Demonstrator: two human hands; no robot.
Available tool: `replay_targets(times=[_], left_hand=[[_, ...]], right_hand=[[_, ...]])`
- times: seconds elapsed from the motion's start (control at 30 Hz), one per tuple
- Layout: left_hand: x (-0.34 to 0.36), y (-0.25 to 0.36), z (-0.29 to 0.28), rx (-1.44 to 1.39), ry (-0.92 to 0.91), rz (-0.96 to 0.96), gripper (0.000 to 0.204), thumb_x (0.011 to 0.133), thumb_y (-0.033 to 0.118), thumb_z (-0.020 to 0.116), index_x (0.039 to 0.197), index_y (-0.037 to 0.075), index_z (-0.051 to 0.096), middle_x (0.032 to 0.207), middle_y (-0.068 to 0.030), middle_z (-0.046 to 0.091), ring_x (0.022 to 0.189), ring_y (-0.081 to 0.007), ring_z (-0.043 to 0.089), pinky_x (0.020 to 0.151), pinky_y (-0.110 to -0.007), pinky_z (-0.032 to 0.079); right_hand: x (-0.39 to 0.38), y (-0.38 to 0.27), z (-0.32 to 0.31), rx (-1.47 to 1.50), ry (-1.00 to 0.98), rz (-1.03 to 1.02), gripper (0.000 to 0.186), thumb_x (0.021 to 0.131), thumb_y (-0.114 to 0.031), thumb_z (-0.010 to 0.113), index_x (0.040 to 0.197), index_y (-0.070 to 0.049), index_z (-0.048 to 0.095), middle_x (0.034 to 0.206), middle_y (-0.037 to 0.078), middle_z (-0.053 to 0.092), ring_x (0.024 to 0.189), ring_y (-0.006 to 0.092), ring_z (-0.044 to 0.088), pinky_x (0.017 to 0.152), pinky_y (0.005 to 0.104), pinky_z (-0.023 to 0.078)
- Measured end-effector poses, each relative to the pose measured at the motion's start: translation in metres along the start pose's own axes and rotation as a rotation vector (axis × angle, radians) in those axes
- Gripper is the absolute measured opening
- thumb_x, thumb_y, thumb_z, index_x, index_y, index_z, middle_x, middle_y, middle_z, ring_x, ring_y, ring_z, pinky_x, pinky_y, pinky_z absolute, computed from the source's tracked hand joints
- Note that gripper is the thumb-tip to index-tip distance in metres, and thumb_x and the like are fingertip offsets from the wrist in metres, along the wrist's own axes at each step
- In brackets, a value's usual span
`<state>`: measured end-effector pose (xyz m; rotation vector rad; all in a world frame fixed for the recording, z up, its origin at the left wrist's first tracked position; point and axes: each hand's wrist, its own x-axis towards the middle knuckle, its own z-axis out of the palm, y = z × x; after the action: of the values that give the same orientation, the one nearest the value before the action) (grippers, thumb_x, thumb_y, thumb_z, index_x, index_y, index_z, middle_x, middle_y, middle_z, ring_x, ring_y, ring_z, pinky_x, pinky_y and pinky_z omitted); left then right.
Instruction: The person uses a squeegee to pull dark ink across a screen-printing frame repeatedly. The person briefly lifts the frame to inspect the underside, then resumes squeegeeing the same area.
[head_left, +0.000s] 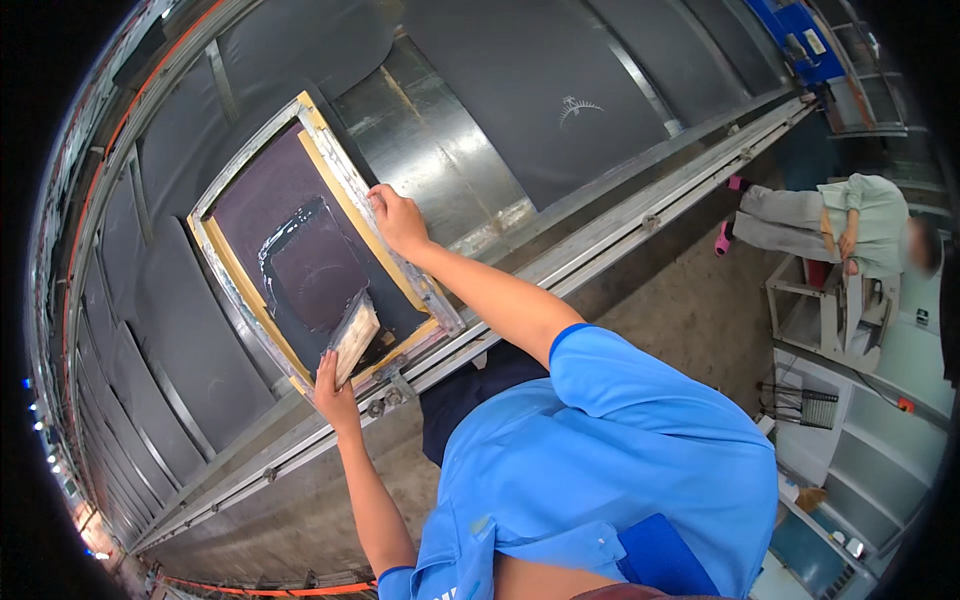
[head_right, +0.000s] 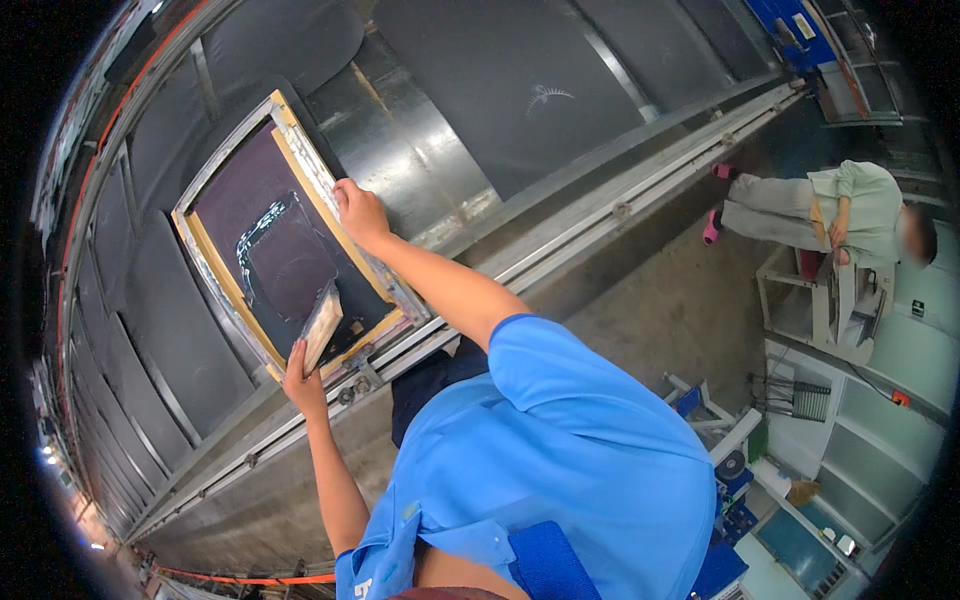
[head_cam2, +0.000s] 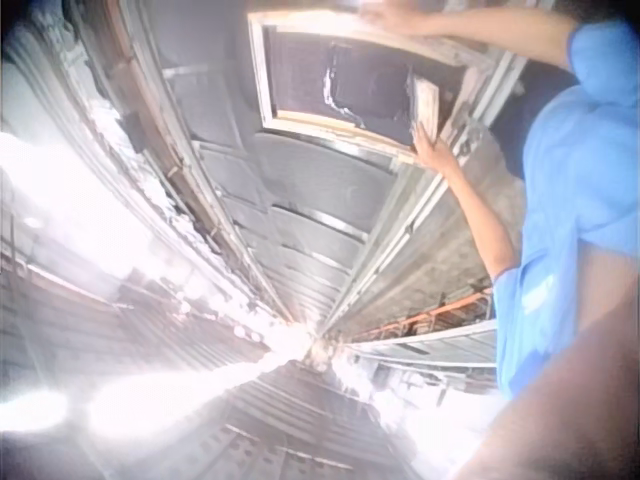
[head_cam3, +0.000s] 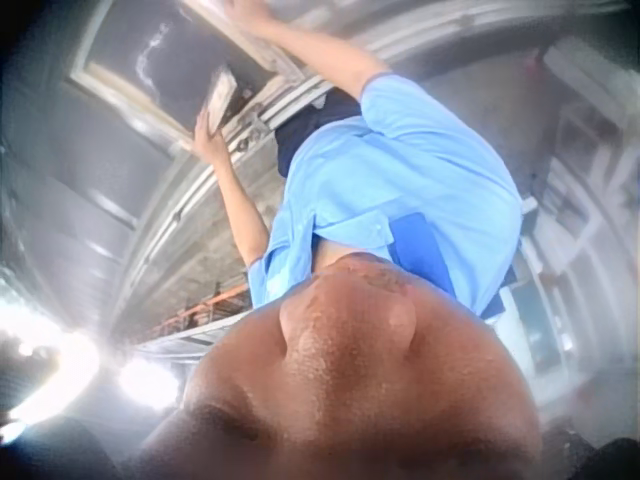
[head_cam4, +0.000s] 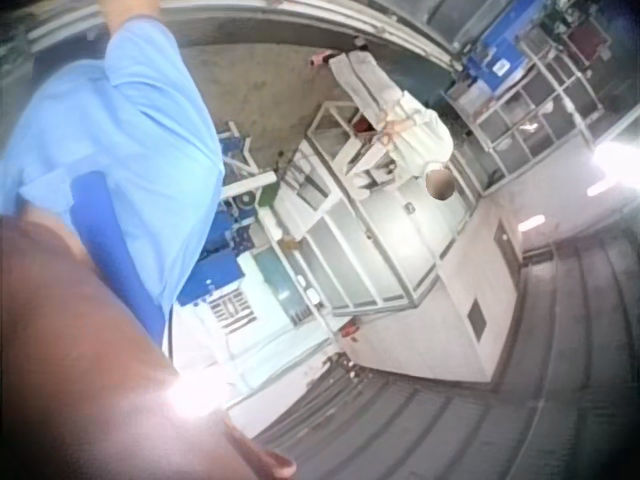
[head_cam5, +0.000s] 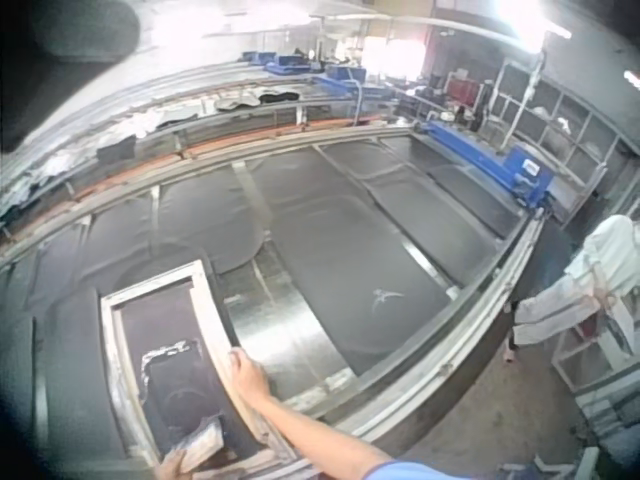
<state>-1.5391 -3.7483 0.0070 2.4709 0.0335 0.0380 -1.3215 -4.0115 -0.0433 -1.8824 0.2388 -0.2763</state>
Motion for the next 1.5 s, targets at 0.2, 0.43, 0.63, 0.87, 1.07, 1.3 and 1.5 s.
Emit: replay_targets(times=[0.2, 0.43, 0.63, 0.87, 1.07, 1.3, 1.5], left_hand=[[-0.051, -0.004, 0.003, 0.059, -0.059, 0.084, 0.063, 0.069, -0.014, 0.065, 0.129, 0.006, 0.069, 0.133, -0.0134, 0.067, 0.131, -0.0334, 0.059, 0.116, -0.045, 0.04], [-0.005, -0.034, 0.013, 0.176, -0.112, 0.167, 0.07, 0.068, -0.016, 0.063, 0.133, 0.011, 0.067, 0.14, -0.0088, 0.063, 0.137, -0.0299, 0.053, 0.118, -0.045, 0.039], [0.145, -0.04, -0.011, 0.062, -0.204, 0.088, 0.061, 0.072, -0.013, 0.066, 0.127, 0.012, 0.07, 0.125, -0.0133, 0.071, 0.117, -0.0333, 0.067, 0.102, -0.04, 0.051], [0.244, -0.025, -0.012, 0.029, -0.177, 0.072, 0.05, 0.073, -0.005, 0.07, 0.119, 0.012, 0.075, 0.112, -0.013, 0.076, 0.101, -0.0305, 0.073, 0.09, -0.036, 0.055], [0.142, -0.039, 0.004, 0.008, -0.148, 0.172, 0.045, 0.071, -0.006, 0.069, 0.113, 0.008, 0.075, 0.117, -0.0127, 0.074, 0.112, -0.0298, 0.069, 0.101, -0.039, 0.053], [0.115, -0.043, -0.011, 0.056, -0.255, 0.238, 0.058, 0.069, -0.007, 0.07, 0.124, 0.014, 0.071, 0.13, -0.0082, 0.069, 0.123, -0.0282, 0.064, 0.107, -0.042, 0.05], [0.258, -0.043, -0.024, 0.068, -0.111, 0.17, 0.044, 0.072, -0.001, 0.07, 0.113, 0.011, 0.077, 0.113, -0.0123, 0.074, 0.104, -0.0332, 0.07, 0.095, -0.04, 0.055]], right_hand=[[-0.005, 0.026, 0.007, -0.147, -0.03, 0.044, 0.016, 0.101, -0.021, 0.055, 0.109, -0.01, 0.065, 0.075, 0.02, 0.068, 0.077, 0.0439, 0.067, 0.07, 0.0517, 0.051], [0.001, 0.027, -0.007, -0.274, -0.149, 0.067, 0.023, 0.101, -0.023, 0.057, 0.116, -0.009, 0.068, 0.11, 0.02, 0.07, 0.105, 0.0377, 0.066, 0.083, 0.0475, 0.053], [0.015, -0.062, -0.028, -0.68, -0.406, -0.473, 0.05, 0.089, -0.044, 0.073, 0.124, -0.009, 0.069, 0.134, 0.011, 0.06, 0.129, 0.0267, 0.051, 0.098, 0.043, 0.046], [0.045, -0.045, 0.05, -0.771, -0.665, -0.526, 0.032, 0.076, -0.024, 0.078, 0.103, -0.008, 0.074, 0.106, 0.008, 0.067, 0.109, 0.03, 0.061, 0.094, 0.0431, 0.049], [-0.066, -0.02, 0.015, -0.539, -0.528, -0.409, 0.028, 0.074, -0.002, 0.065, 0.102, -0.005, 0.07, 0.106, 0.011, 0.068, 0.101, 0.0338, 0.063, 0.089, 0.0451, 0.051], [-0.083, -0.06, -0.012, -0.653, -0.663, -0.502, 0.044, 0.073, -0.007, 0.074, 0.117, -0.007, 0.067, 0.119, 0.006, 0.063, 0.105, 0.0286, 0.06, 0.089, 0.043, 0.051], [0.044, -0.069, 0.05, -0.619, -0.528, -0.606, 0.032, 0.079, -0.011, 0.074, 0.111, -0.01, 0.071, 0.105, 0.005, 0.069, 0.103, 0.0292, 0.063, 0.089, 0.0408, 0.054]])
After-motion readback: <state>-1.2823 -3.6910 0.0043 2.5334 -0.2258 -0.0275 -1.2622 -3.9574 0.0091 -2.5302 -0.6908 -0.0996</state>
